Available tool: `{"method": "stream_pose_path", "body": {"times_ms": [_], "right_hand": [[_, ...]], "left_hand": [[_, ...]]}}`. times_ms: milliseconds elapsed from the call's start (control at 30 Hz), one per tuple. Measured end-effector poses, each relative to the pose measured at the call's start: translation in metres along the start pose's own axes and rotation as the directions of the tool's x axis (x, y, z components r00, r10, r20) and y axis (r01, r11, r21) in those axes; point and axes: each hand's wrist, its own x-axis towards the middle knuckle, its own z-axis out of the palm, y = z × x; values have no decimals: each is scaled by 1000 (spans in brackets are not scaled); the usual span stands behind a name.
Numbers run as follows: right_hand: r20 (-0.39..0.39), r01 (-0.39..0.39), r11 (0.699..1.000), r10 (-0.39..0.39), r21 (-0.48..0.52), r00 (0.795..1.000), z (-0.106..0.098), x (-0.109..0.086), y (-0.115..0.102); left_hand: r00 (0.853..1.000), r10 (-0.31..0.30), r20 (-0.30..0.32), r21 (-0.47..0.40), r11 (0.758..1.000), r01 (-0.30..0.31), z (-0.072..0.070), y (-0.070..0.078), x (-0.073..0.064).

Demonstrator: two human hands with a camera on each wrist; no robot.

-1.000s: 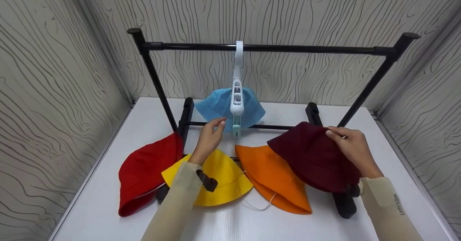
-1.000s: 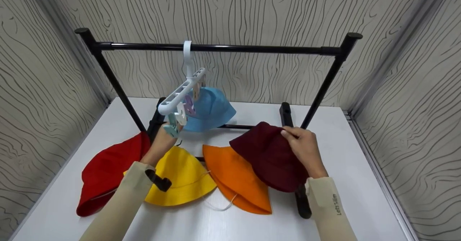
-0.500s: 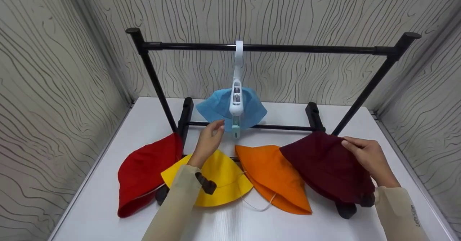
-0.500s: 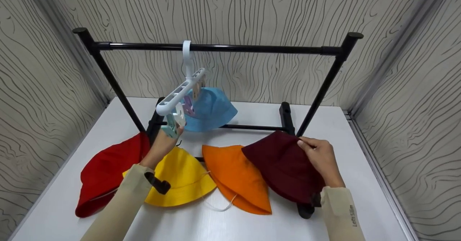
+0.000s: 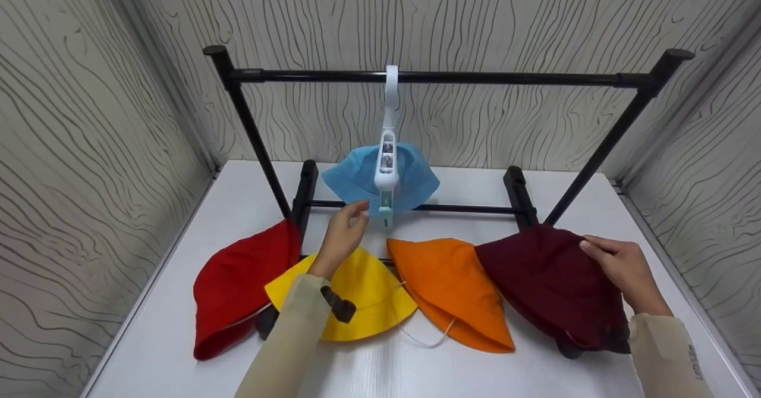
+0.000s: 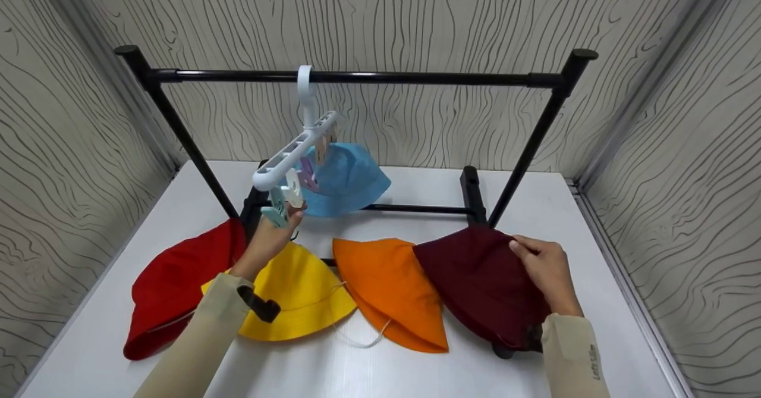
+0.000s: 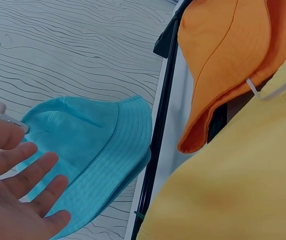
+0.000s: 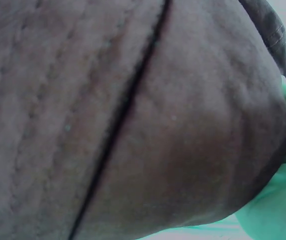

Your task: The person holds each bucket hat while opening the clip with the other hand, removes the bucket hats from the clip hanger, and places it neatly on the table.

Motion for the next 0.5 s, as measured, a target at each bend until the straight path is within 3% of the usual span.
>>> {"method": "stream_pose_path", "body": {"times_ms": [333,500], "right_hand": [[20,-64,997,63,44,998,1,1,23],[35,-70,997,69,31,997,4,1,35]], "left_hand": [[999,-36,15,5,999,35,-2,-8,-1],[1000,12,18,23,1000,-12,-2,-12,-3]]}}
